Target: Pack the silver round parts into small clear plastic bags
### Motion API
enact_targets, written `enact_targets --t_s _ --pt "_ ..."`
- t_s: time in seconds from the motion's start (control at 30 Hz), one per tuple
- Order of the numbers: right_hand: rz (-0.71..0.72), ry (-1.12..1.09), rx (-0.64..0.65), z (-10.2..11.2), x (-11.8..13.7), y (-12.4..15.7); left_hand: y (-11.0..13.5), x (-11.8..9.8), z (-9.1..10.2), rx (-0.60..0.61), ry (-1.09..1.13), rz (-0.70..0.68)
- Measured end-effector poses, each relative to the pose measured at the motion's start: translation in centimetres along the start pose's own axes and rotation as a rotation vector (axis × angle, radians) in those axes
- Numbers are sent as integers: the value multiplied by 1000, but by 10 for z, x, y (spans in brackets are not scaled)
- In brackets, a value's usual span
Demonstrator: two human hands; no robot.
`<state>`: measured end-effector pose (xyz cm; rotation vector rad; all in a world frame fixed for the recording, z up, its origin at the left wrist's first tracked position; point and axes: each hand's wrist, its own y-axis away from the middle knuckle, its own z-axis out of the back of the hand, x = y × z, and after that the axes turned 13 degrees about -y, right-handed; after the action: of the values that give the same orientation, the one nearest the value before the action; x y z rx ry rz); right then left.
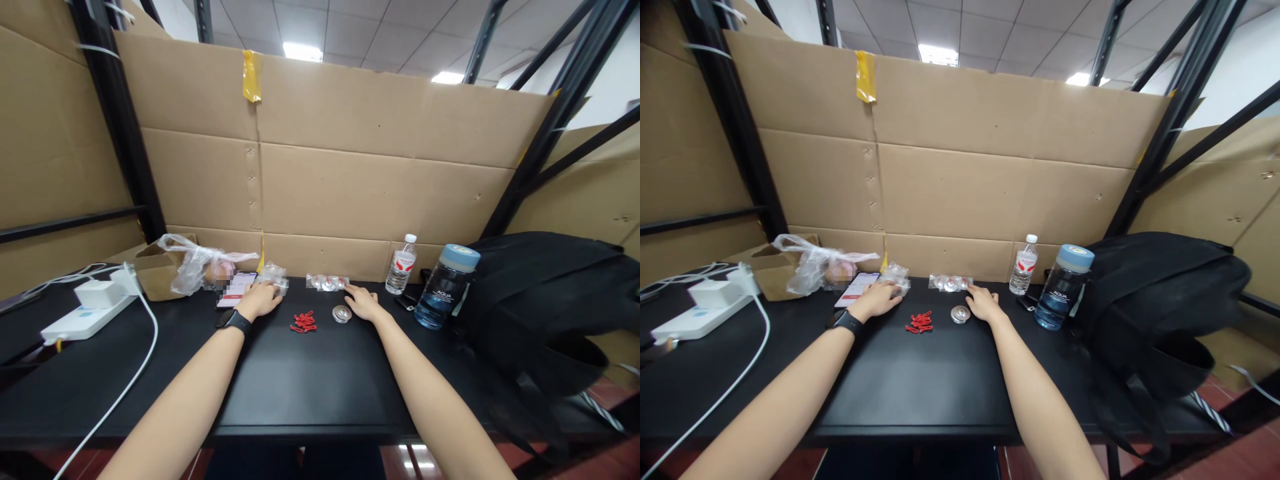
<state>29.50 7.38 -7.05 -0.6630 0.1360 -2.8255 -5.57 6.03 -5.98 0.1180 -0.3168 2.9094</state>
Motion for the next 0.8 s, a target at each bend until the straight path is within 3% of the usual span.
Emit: enact_targets --t_s 0.33,0.5,0.8 --pt "-112 85 -92 27 -11 11 5 -1 4 -99 -89 35" --pt "-7 56 -185 22 -13 8 6 -5 6 -214 -171 98" --pt "-96 15 -213 25 -13 8 7 -12 14 -184 -60 120"
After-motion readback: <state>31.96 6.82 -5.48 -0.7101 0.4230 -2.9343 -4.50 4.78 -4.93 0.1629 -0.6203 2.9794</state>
